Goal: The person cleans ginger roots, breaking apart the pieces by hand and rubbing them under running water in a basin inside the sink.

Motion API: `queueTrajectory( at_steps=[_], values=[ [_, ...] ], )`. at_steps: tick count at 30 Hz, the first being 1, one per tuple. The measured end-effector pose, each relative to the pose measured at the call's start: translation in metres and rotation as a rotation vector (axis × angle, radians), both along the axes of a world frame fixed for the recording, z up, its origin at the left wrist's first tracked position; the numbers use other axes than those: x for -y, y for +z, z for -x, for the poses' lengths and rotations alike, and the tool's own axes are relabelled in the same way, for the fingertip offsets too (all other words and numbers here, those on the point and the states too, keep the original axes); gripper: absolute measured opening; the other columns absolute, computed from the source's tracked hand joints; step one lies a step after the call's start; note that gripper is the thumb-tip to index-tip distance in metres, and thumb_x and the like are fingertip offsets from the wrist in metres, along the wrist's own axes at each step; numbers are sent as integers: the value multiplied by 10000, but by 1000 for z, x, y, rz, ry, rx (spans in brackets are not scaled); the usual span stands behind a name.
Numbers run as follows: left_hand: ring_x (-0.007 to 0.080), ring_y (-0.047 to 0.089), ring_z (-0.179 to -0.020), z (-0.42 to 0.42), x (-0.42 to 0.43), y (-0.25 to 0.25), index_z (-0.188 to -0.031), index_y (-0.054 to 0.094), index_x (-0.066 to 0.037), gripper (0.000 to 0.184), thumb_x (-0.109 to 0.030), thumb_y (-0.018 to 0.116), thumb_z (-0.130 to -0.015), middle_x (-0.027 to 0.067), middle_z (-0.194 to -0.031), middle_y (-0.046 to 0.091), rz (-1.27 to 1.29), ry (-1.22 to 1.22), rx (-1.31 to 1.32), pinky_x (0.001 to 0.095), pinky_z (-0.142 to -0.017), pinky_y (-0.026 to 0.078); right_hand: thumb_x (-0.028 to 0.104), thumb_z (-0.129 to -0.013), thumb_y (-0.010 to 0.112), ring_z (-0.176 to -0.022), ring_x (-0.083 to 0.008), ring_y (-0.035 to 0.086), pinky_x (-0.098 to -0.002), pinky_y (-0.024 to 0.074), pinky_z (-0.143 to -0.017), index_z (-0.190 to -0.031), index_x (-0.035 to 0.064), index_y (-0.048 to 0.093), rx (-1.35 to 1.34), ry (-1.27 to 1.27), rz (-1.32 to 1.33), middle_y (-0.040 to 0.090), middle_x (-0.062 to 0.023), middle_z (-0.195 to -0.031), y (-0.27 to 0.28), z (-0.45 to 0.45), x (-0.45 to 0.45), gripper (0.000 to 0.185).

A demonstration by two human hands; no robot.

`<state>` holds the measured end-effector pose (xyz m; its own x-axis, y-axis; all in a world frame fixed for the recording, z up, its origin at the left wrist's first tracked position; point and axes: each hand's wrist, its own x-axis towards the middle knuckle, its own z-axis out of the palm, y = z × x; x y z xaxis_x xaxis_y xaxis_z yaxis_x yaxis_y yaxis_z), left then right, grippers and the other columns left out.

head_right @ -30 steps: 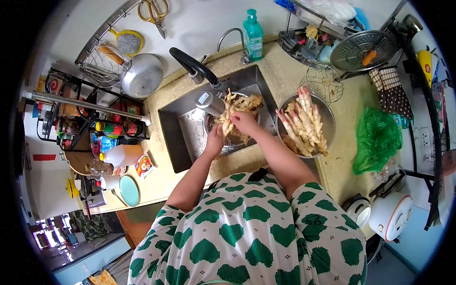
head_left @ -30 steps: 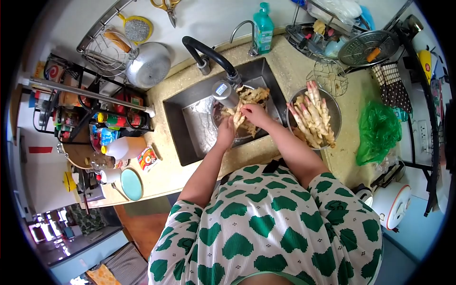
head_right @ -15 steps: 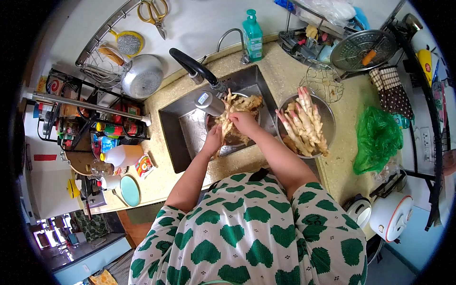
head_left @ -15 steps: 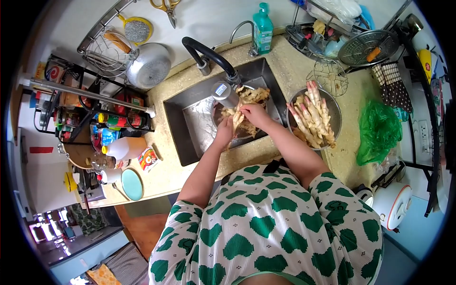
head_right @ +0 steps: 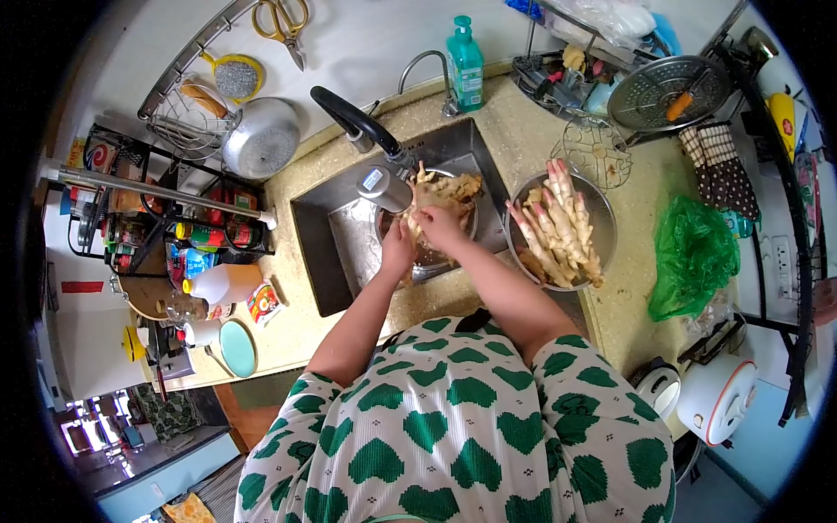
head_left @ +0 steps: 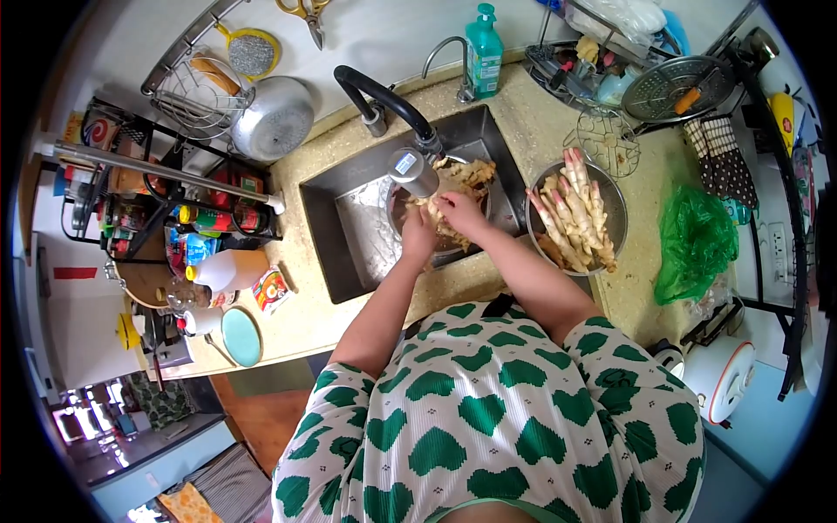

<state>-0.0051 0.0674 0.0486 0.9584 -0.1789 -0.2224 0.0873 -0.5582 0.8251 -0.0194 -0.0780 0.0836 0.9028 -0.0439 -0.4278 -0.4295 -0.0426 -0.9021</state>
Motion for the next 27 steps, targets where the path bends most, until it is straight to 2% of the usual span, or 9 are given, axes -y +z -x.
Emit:
queueTrajectory(
  at_steps=[1,4,8,11,17,21,24,25,27],
  values=[
    [427,595,-819,1,5,2,-1037,553,23,386,-314,368,-1004,279,-891,599,2,22,9,474,-731,469,281,-953,541,-730,-142,578,-312,456,-637,-984,9,622,123,-51,231,632,-72,-804,-9,1,-7,285],
    [412,601,-826,11,9,31,-1033,542,19,406,-350,375,-1005,268,-910,608,76,65,-43,466,-727,457,288,-955,523,-725,-164,572,-329,456,-674,-983,27,623,264,-83,360,622,-83,-792,-34,-8,-13,281],
    [290,598,-746,10,7,13,-1009,518,18,409,-373,397,-1003,182,-848,609,379,131,-236,394,-662,461,315,-968,506,-774,-185,578,-317,459,-693,-1040,47,586,-163,-288,-240,621,-32,-860,-10,-2,-18,288],
    [134,544,-687,9,14,11,-988,504,5,377,-362,415,-1005,90,-808,568,499,227,-249,283,-572,444,284,-962,531,-757,-158,557,-300,457,-673,-1077,46,568,-36,-185,-46,602,-17,-853,-4,9,-22,267],
    [133,551,-710,11,27,36,-1089,455,-17,324,-328,415,-1009,88,-888,578,638,302,-390,281,-558,451,198,-941,569,-761,-130,546,-284,452,-660,-1015,22,574,167,-231,65,601,-56,-865,-20,6,-26,191],
    [122,543,-741,8,22,24,-1108,451,-29,255,-260,459,-1000,75,-944,571,651,104,-336,266,-594,450,258,-967,524,-641,-113,522,-274,429,-552,-975,24,584,61,-276,-55,584,-40,-744,-21,3,-16,242],
    [120,532,-793,25,29,51,-1124,453,-28,225,-204,483,-988,71,-991,566,724,100,-425,263,-641,447,312,-982,485,-547,-101,486,-272,398,-478,-990,25,594,-94,-310,-155,553,-20,-655,-9,-4,-4,308],
    [126,529,-850,24,32,32,-1155,448,-23,263,-233,458,-998,78,-1011,563,834,150,-382,268,-689,450,329,-986,473,-524,-98,472,-271,389,-464,-995,25,596,-85,-283,-137,540,-14,-634,-4,-2,-3,328],
    [134,534,-868,15,24,22,-1177,444,-17,310,-276,424,-1008,88,-1022,566,729,188,-402,272,-719,459,306,-978,505,-553,-82,470,-256,378,-463,-989,17,612,-79,-283,-214,519,9,-637,6,-1,-5,309]
  ],
)
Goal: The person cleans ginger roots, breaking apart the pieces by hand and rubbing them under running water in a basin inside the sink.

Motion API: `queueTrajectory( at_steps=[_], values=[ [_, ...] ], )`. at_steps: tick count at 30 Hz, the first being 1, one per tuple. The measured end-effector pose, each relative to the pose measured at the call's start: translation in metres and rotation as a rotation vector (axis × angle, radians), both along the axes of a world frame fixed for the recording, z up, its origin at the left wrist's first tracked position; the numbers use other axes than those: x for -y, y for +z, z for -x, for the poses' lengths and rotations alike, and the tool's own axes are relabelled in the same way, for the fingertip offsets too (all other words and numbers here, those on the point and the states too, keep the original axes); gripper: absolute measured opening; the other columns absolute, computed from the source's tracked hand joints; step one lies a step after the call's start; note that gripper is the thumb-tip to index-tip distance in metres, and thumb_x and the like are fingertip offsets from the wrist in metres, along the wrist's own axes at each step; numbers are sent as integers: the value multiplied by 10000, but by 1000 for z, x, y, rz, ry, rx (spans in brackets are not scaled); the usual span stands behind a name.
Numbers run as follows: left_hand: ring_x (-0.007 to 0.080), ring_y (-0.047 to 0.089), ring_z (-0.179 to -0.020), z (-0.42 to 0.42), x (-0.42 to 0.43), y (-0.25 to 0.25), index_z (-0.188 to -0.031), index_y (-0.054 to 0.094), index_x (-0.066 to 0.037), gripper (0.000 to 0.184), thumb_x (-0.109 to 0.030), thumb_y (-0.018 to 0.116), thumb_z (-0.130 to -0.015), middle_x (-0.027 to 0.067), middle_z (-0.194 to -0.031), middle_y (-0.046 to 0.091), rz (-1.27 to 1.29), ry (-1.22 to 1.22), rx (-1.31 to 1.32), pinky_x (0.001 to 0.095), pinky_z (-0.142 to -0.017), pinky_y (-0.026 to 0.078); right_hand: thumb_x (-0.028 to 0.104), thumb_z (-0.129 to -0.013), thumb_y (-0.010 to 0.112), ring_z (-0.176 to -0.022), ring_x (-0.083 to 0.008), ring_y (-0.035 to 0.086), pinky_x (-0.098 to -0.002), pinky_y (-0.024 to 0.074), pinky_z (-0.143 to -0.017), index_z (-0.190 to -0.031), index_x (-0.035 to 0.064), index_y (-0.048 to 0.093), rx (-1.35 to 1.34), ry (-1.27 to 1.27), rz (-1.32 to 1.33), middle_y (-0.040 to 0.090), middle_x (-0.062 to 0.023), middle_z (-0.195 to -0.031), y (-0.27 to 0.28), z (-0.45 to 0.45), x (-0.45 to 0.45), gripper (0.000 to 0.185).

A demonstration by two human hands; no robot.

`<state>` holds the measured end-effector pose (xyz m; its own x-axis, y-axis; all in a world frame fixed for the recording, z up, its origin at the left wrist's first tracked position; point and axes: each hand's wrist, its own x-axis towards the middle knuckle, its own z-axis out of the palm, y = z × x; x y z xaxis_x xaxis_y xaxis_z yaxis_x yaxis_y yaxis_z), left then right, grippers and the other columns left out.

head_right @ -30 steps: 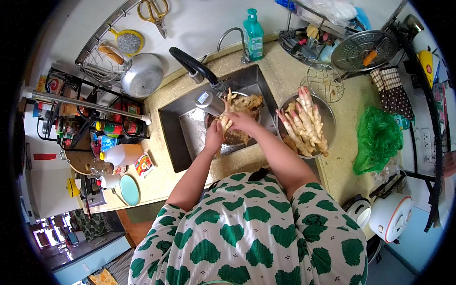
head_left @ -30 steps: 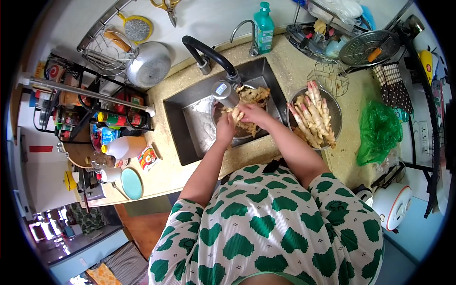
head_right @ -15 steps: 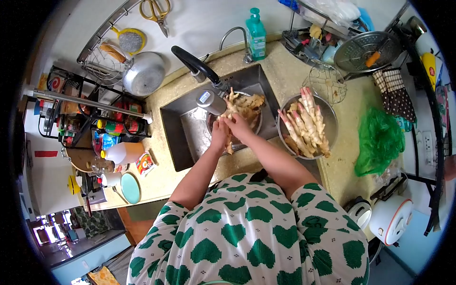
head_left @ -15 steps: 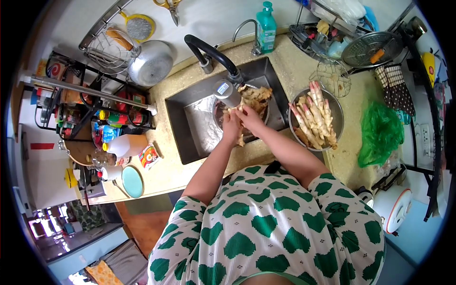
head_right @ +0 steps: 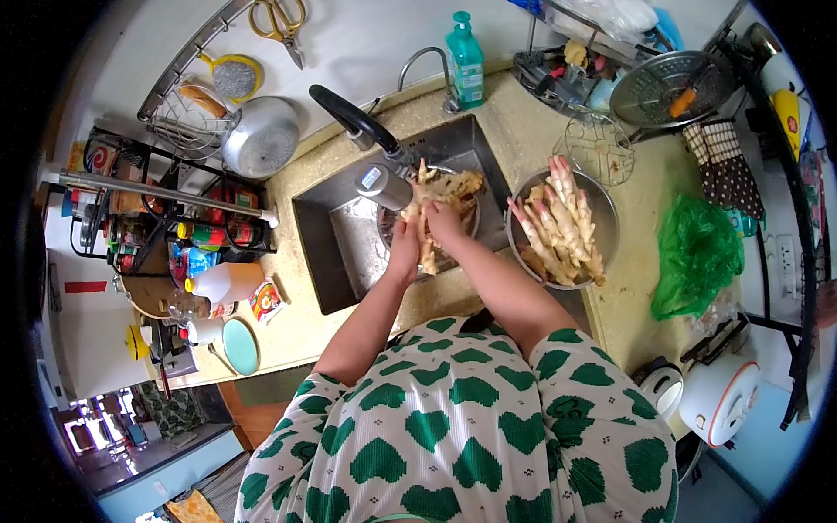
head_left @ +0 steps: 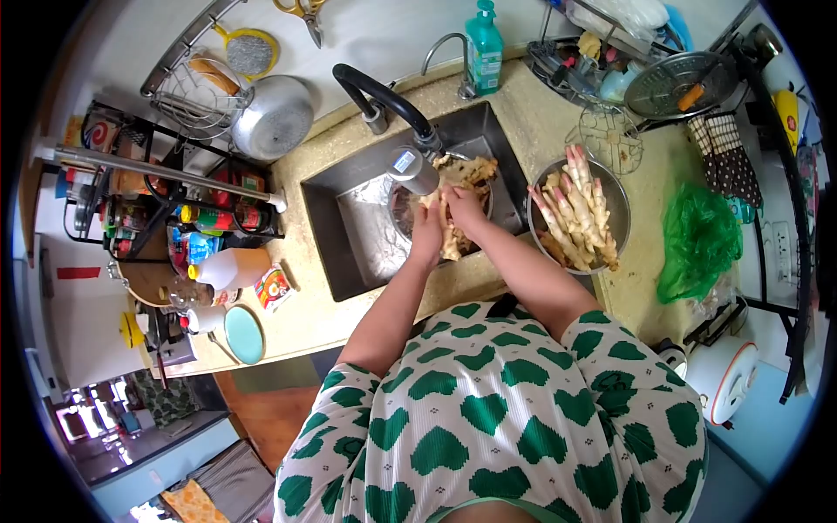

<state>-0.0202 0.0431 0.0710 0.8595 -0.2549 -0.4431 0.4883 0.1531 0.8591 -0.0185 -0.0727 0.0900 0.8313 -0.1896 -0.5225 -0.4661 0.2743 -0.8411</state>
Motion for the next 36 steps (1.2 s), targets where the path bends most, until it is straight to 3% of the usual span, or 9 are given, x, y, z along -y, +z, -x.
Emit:
queueTrajectory(
  at_steps=[8,11,14,17,20,27,31,32,36],
  values=[
    [230,567,-1046,-6,0,-34,-1357,389,10,533,-396,302,-1021,167,-1209,548,-293,121,59,321,-875,460,199,-923,604,-691,-67,553,-269,450,-557,-1067,34,680,241,-60,288,636,3,-773,-10,5,-14,232],
    [156,589,-700,-9,-5,-43,-1202,474,-36,443,-397,286,-1029,97,-950,581,-40,116,-128,290,-559,515,186,-915,611,-648,-79,558,-283,461,-571,-1018,30,689,163,49,371,638,-12,-735,17,9,-9,203],
    [152,580,-685,-10,-13,-41,-1162,483,-44,420,-388,283,-1031,79,-920,583,-48,-2,-347,288,-533,501,191,-902,628,-586,-97,549,-280,458,-546,-963,21,693,684,180,1001,629,-19,-716,-15,7,5,192],
    [143,568,-666,-7,-12,-14,-1134,482,-74,387,-393,290,-1029,43,-868,582,-22,-18,-463,282,-512,485,225,-898,640,-562,-92,547,-257,444,-506,-908,24,699,790,216,1019,607,1,-699,-21,10,13,210],
    [134,569,-674,-6,-7,6,-1108,491,-112,301,-350,326,-1027,3,-839,577,36,161,-254,283,-522,485,256,-900,644,-570,-86,551,-240,445,-508,-917,35,695,188,18,235,591,19,-698,11,19,2,227],
    [58,434,-513,-9,-12,-7,-1107,517,-140,150,-197,443,-989,-35,-719,503,128,-33,-228,211,-397,327,276,-888,661,-549,-68,535,-217,438,-498,-903,16,644,150,135,206,593,17,-685,-11,19,9,261],
    [119,580,-785,2,-1,14,-1244,505,-121,263,-211,441,-1005,16,-949,601,246,62,-276,260,-675,489,239,-921,596,-547,-121,572,-280,473,-510,-884,1,613,356,209,699,606,-69,-660,-6,16,14,241],
    [147,598,-864,0,-4,3,-1261,497,-113,288,-242,414,-1018,37,-1019,614,216,15,-248,297,-753,501,228,-923,579,-580,-232,617,-360,491,-565,-889,6,593,200,237,565,634,-142,-712,-1,18,17,226],
    [132,588,-781,-2,-6,4,-1262,490,-124,347,-332,339,-1029,12,-980,599,221,6,-223,275,-661,502,238,-910,572,-773,-429,602,-454,479,-662,-936,34,565,422,441,835,630,-222,-826,4,23,19,205]
  ],
)
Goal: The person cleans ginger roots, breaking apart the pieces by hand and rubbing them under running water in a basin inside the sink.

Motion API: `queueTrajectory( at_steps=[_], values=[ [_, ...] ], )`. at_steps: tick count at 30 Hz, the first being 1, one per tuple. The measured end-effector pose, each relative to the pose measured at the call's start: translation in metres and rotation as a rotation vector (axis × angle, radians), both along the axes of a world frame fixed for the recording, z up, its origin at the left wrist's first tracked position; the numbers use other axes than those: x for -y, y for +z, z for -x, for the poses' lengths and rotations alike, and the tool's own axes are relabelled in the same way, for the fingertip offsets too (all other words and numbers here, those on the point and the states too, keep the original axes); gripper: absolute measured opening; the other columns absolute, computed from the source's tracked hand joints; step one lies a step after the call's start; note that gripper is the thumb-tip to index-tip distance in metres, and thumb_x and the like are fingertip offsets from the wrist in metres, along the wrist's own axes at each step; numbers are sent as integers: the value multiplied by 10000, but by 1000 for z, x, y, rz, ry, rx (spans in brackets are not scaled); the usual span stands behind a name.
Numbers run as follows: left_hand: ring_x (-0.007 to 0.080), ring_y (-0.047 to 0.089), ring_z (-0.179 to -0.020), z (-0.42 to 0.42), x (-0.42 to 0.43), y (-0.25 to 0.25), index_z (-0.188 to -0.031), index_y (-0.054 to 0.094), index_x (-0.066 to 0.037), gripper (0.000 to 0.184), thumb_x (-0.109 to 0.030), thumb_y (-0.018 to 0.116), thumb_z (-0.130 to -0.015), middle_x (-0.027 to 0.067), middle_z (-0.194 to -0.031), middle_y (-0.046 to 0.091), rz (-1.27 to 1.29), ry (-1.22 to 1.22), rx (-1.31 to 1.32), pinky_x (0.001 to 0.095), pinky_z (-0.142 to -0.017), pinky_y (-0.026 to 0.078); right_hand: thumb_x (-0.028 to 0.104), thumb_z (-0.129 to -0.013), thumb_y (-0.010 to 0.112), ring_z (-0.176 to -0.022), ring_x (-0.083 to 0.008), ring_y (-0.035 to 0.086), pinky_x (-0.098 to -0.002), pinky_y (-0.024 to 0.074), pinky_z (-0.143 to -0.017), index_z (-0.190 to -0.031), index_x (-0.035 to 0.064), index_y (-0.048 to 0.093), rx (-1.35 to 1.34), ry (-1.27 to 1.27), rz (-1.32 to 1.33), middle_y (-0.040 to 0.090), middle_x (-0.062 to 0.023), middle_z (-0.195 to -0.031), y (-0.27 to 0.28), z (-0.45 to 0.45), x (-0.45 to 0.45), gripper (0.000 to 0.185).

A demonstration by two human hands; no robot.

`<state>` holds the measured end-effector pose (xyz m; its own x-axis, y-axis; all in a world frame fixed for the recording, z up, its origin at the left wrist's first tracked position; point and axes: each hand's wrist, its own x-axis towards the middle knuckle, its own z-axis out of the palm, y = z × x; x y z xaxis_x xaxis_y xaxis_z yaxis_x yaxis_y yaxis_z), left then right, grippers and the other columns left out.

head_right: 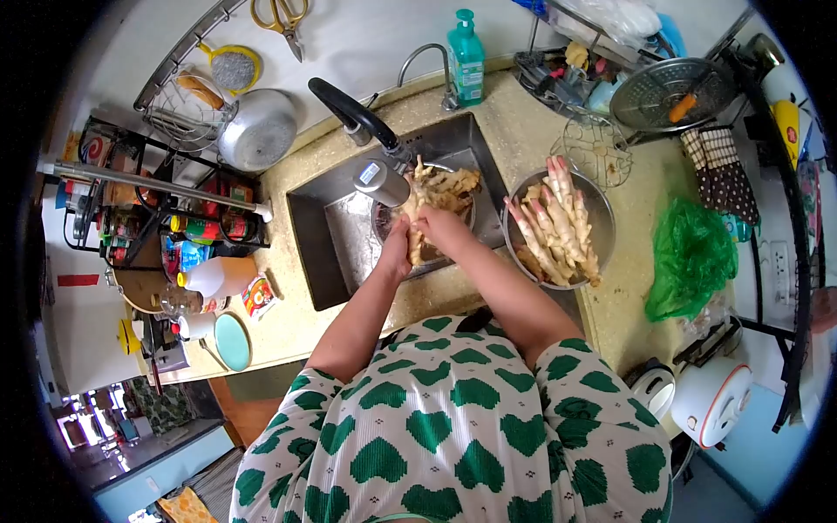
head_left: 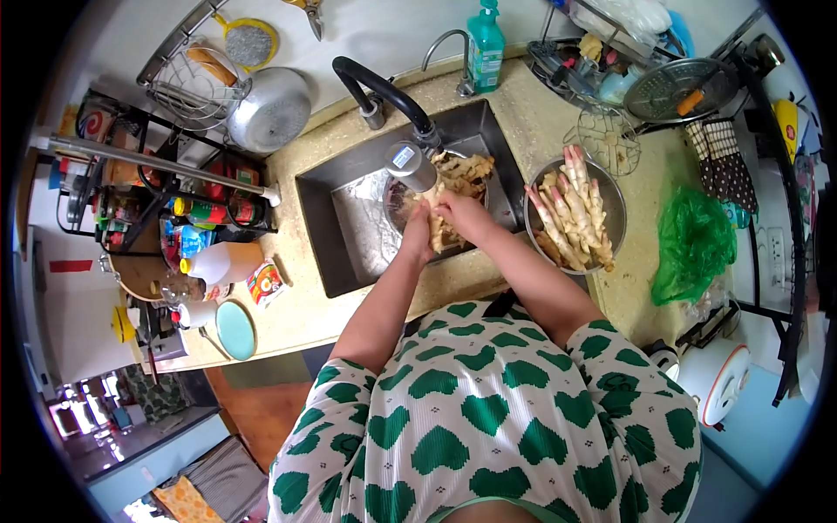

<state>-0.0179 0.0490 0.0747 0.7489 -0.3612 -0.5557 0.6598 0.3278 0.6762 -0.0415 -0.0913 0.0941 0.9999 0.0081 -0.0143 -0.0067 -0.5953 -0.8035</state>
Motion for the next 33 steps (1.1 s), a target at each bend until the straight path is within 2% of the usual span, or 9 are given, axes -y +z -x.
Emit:
queueTrajectory(
  at_steps=[4,11,15,19,21,24,27,30,33],
  values=[
    [107,505,-619,4,-2,-8,-1141,510,-141,298,-339,318,-1027,-7,-833,544,-41,-79,-106,234,-470,434,217,-895,599,-755,-384,620,-425,483,-665,-921,42,569,-44,-153,-97,637,-206,-844,7,-5,3,179],
    [128,456,-491,-3,-13,-17,-960,493,-137,332,-412,316,-1016,20,-666,506,-85,-169,-276,248,-419,390,148,-890,601,-712,-314,614,-381,475,-648,-887,32,558,-98,145,-242,626,-173,-798,7,-4,-1,124],
    [114,420,-442,3,-3,0,-844,481,-130,415,-480,324,-1002,-6,-621,481,136,-110,-382,243,-372,350,146,-891,603,-735,-306,621,-351,474,-652,-894,30,565,85,-97,-166,630,-168,-813,7,-9,1,122],
    [124,476,-527,-8,5,1,-940,522,-112,406,-469,338,-1001,-3,-696,525,-51,-125,-75,248,-451,404,198,-931,589,-723,-234,614,-338,492,-669,-1030,24,530,-106,-329,-575,642,-87,-837,-21,-18,-12,209],
    [138,590,-756,-12,1,3,-1166,506,-79,282,-287,487,-976,32,-941,599,-8,-220,-34,251,-617,487,212,-922,606,-732,-174,601,-301,493,-650,-1102,27,520,-313,-364,-850,627,-52,-894,-30,-25,-4,273],
    [150,608,-980,-8,6,19,-1340,401,-53,511,-46,626,-881,67,-1167,581,73,-311,155,258,-806,502,173,-886,635,-766,-143,614,-270,496,-642,-1086,23,556,-472,-380,-1167,629,-69,-943,-23,-25,16,262],
    [140,603,-960,-6,10,9,-1350,394,-56,526,-73,636,-883,68,-1151,587,110,-185,221,246,-804,495,137,-875,645,-770,-150,622,-271,501,-637,-1046,20,568,-326,-522,-1158,632,-70,-944,-24,-33,13,221],
    [110,617,-756,-7,16,2,-1152,554,-53,252,-160,597,-928,24,-928,631,-138,-90,257,237,-622,490,104,-866,661,-831,-163,628,-272,508,-702,-1065,33,554,-337,-551,-1237,627,-69,-978,-24,-30,11,237],
    [127,575,-589,-17,15,2,-1008,609,-46,210,-236,533,-963,27,-785,617,-479,-70,259,254,-499,455,79,-872,652,-881,-165,625,-275,518,-747,-1092,39,536,-304,-530,-1274,619,-70,-1018,-18,-22,7,252]
  ],
)
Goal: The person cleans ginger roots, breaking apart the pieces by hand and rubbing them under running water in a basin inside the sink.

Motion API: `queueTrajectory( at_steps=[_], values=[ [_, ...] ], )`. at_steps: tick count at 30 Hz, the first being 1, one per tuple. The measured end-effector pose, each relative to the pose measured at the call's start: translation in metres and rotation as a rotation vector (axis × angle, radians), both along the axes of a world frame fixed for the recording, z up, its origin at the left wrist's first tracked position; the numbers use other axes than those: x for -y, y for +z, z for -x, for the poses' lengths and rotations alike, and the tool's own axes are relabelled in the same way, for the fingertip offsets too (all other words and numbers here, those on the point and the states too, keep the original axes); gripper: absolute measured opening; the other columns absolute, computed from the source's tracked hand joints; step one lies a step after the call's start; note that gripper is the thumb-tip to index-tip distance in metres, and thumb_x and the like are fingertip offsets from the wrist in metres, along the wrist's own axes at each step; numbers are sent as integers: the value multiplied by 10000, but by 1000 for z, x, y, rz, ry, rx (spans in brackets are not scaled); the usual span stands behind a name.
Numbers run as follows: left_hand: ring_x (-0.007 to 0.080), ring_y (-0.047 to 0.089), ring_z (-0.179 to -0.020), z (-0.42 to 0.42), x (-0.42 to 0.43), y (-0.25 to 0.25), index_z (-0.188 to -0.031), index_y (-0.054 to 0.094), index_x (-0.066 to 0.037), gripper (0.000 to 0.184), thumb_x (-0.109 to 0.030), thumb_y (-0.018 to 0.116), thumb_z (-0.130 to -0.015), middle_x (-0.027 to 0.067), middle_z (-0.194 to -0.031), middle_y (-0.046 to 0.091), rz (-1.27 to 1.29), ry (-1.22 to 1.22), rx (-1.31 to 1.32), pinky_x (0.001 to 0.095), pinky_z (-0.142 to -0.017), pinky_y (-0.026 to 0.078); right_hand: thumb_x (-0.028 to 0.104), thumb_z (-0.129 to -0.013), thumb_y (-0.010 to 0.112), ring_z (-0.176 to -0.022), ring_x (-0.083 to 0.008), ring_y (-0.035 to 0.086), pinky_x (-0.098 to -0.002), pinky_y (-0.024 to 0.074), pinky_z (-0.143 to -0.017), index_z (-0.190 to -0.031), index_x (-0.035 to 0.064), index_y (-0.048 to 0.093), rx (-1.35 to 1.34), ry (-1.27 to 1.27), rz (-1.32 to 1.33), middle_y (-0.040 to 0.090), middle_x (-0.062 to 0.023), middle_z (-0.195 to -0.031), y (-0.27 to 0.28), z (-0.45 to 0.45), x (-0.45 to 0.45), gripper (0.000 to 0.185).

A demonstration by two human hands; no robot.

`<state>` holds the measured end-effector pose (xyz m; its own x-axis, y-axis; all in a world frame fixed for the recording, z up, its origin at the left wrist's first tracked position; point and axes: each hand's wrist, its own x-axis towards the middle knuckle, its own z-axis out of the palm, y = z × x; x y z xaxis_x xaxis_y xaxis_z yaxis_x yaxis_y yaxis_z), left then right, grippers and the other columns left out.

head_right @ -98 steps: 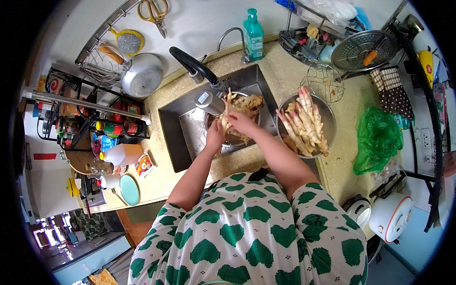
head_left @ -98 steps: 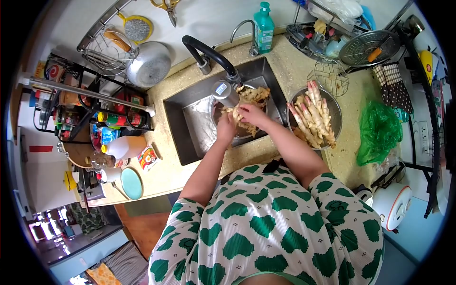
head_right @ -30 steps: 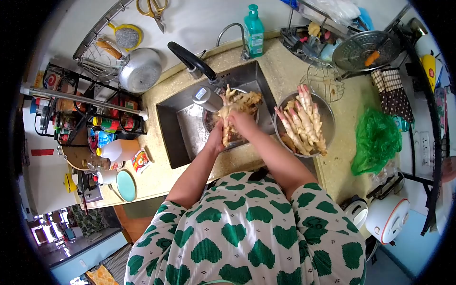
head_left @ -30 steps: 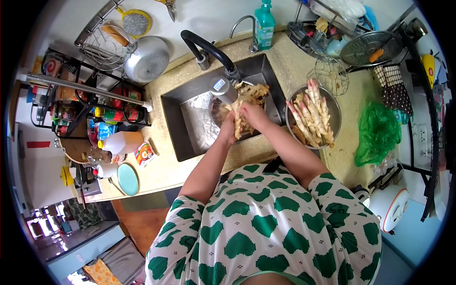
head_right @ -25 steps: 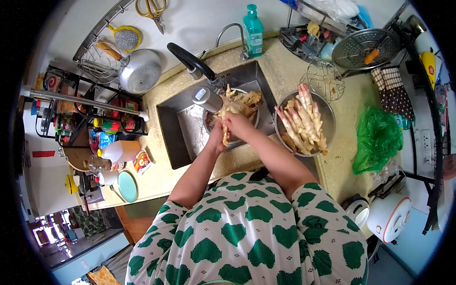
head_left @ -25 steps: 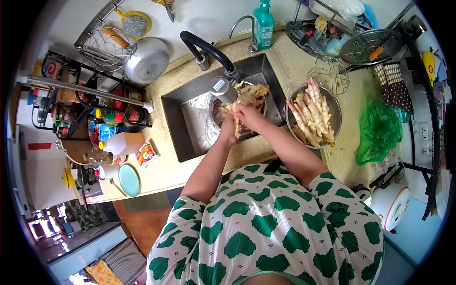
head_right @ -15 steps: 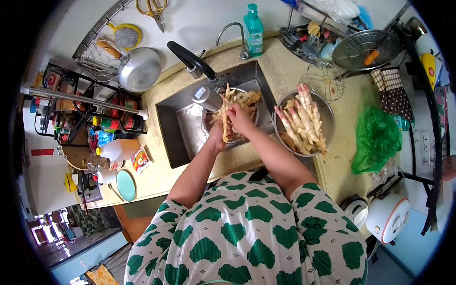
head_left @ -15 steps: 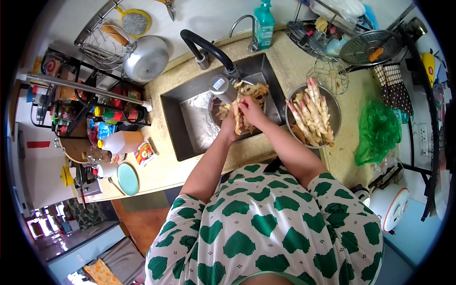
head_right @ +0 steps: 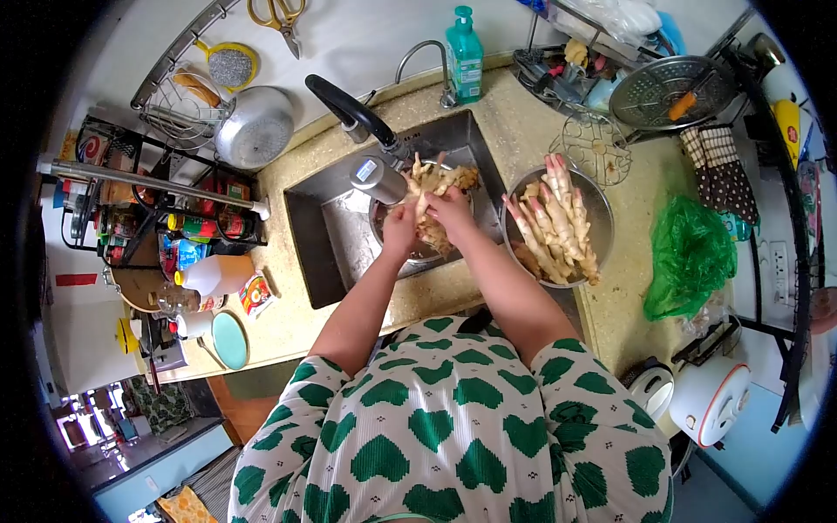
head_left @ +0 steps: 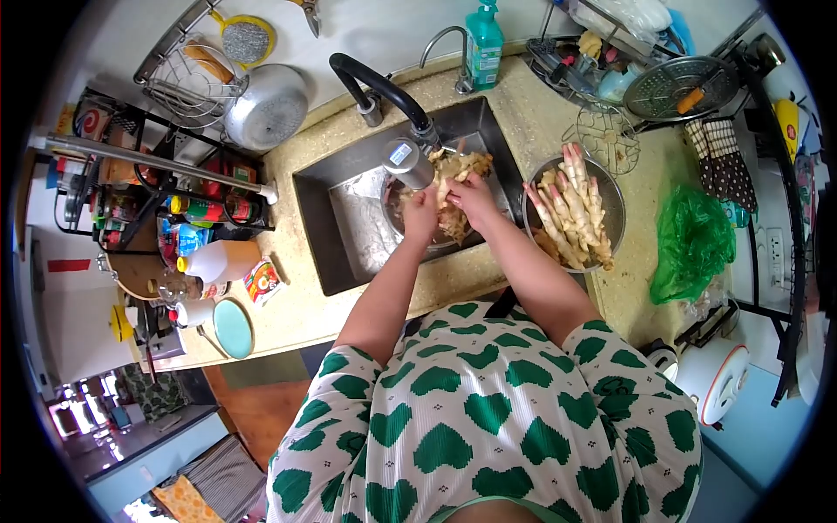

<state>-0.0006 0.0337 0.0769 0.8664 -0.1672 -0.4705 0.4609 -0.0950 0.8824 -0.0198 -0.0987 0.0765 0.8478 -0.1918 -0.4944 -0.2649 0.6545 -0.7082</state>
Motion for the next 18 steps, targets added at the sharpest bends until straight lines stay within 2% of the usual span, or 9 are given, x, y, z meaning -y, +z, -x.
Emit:
queueTrajectory(
  at_steps=[3,6,7,10,14,15,18],
  values=[
    [176,504,-433,-10,2,-3,-904,610,-45,371,-363,442,-994,70,-670,592,-251,38,-44,282,-390,399,52,-880,635,-921,-169,622,-284,529,-782,-1109,41,519,58,36,14,613,-75,-1053,10,3,3,257],
    [186,514,-443,-12,0,-2,-931,600,-58,373,-393,447,-985,80,-668,591,188,64,-436,291,-396,395,52,-895,619,-962,-185,616,-309,530,-832,-1105,32,509,58,53,46,604,-80,-1062,9,6,11,238],
    [168,511,-452,-8,1,2,-993,596,-50,389,-414,460,-975,73,-660,580,289,38,-430,280,-401,384,56,-901,615,-976,-192,614,-319,528,-851,-1101,28,507,52,51,59,601,-82,-1062,8,5,15,229],
    [147,509,-460,8,4,27,-1005,599,-36,408,-421,468,-972,57,-656,571,175,-106,-198,252,-413,379,47,-902,611,-971,-190,615,-312,536,-831,-1094,19,503,106,122,101,601,-86,-1053,6,6,18,222],
    [133,509,-461,-6,3,5,-990,608,-39,339,-347,470,-970,40,-640,556,-48,48,-213,247,-403,390,41,-897,617,-951,-183,617,-305,540,-818,-1075,20,500,88,99,119,606,-87,-1037,24,9,9,214],
    [144,520,-472,-11,-1,4,-1019,597,-29,343,-341,467,-963,48,-663,559,14,-9,-246,256,-393,399,40,-896,619,-947,-181,617,-305,540,-817,-1071,22,499,98,89,123,606,-85,-1036,21,8,6,213],
    [119,578,-714,-5,6,-1,-1036,586,-76,367,-416,465,-966,57,-896,601,186,78,-270,240,-481,443,45,-884,633,-896,-156,610,-284,537,-762,-1023,35,494,86,-8,140,605,-66,-996,14,3,4,196]
  ],
)
